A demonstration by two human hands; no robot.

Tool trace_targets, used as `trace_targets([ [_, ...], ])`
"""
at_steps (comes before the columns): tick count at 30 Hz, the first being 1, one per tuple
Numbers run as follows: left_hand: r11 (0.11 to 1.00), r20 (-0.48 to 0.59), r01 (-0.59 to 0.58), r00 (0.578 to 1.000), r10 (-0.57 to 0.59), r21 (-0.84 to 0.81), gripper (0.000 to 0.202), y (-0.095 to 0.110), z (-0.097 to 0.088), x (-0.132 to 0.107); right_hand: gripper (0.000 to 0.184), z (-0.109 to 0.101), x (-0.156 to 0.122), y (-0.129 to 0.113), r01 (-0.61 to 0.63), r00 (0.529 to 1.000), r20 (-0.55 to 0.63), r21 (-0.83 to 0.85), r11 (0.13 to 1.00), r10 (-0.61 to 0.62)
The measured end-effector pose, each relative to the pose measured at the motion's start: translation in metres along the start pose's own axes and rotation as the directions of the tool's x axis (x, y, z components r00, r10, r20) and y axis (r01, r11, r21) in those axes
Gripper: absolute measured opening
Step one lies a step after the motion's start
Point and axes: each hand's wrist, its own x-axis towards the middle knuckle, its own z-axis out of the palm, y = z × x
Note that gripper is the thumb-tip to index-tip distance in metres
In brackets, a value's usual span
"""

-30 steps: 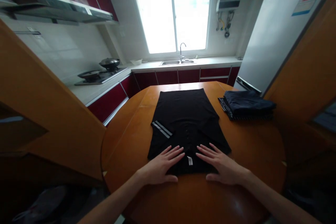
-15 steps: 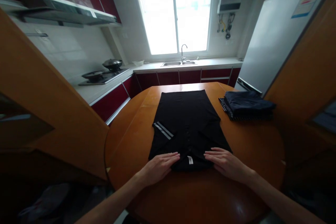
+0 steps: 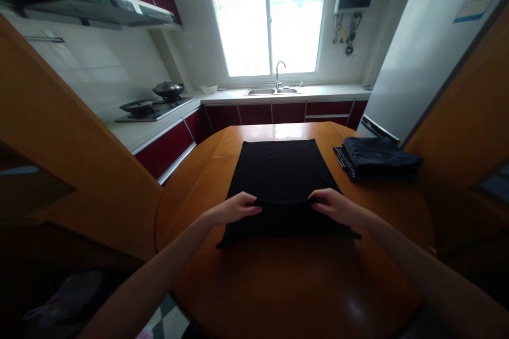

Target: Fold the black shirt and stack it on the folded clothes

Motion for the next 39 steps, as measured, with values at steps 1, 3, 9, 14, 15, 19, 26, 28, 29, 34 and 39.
trace_targets([
  [1,0.999,-0.027,0.039,0.999,-0.039,-0.006,0.048,-0.006,-0.010,0.014,0.018,-0.006,0.019,0.006,-0.012,1.000,-0.001,0.005,1.000,0.012],
  [3,0.992,-0.057,0.125,0.991,-0.124,0.020,0.053,-0.019,-0.025,0.040,0.011,-0.014,0.053,0.018,-0.099,0.995,-0.007,-0.050,0.994,0.099],
  [9,0.971,-0.130,0.206,0.973,-0.191,0.123,0.056,-0.055,-0.033,0.078,0.007,-0.004,0.101,0.049,-0.321,0.947,-0.052,-0.144,0.936,0.316],
  [14,0.979,-0.154,0.199,0.967,-0.202,-0.031,0.062,-0.060,-0.032,0.061,0.021,-0.013,0.089,0.067,-0.333,0.943,-0.041,-0.102,0.938,0.330],
  [15,0.980,-0.161,0.192,0.967,-0.198,-0.053,0.062,-0.059,-0.032,0.055,0.021,-0.018,0.084,0.070,-0.321,0.947,-0.044,-0.096,0.942,0.319],
  [19,0.989,-0.327,0.144,0.934,-0.145,-0.028,0.053,-0.057,-0.030,0.024,0.018,-0.026,0.054,0.076,-0.214,0.936,-0.322,-0.200,0.956,0.143],
  [26,0.977,-0.526,0.212,0.833,-0.170,0.020,0.045,-0.072,-0.004,-0.037,0.041,0.001,-0.023,0.089,-0.395,0.795,-0.533,-0.095,0.914,0.288],
  [28,0.980,-0.526,0.196,0.832,-0.177,-0.021,0.046,-0.074,0.001,-0.043,0.042,0.007,-0.031,0.094,-0.403,0.781,-0.532,-0.032,0.915,0.326],
  [29,0.980,-0.528,0.192,0.829,-0.186,-0.044,0.047,-0.074,0.002,-0.044,0.042,0.009,-0.032,0.096,-0.398,0.773,-0.538,0.004,0.917,0.337],
  [34,0.965,-0.548,0.246,0.796,-0.257,-0.094,0.060,-0.078,0.001,-0.044,0.038,0.009,-0.029,0.098,-0.281,0.764,-0.563,0.150,0.948,0.315],
  [39,0.971,-0.525,0.187,0.817,-0.239,-0.151,0.072,-0.069,0.009,-0.053,0.045,0.009,-0.041,0.085,-0.225,0.783,-0.526,0.258,0.940,0.332],
])
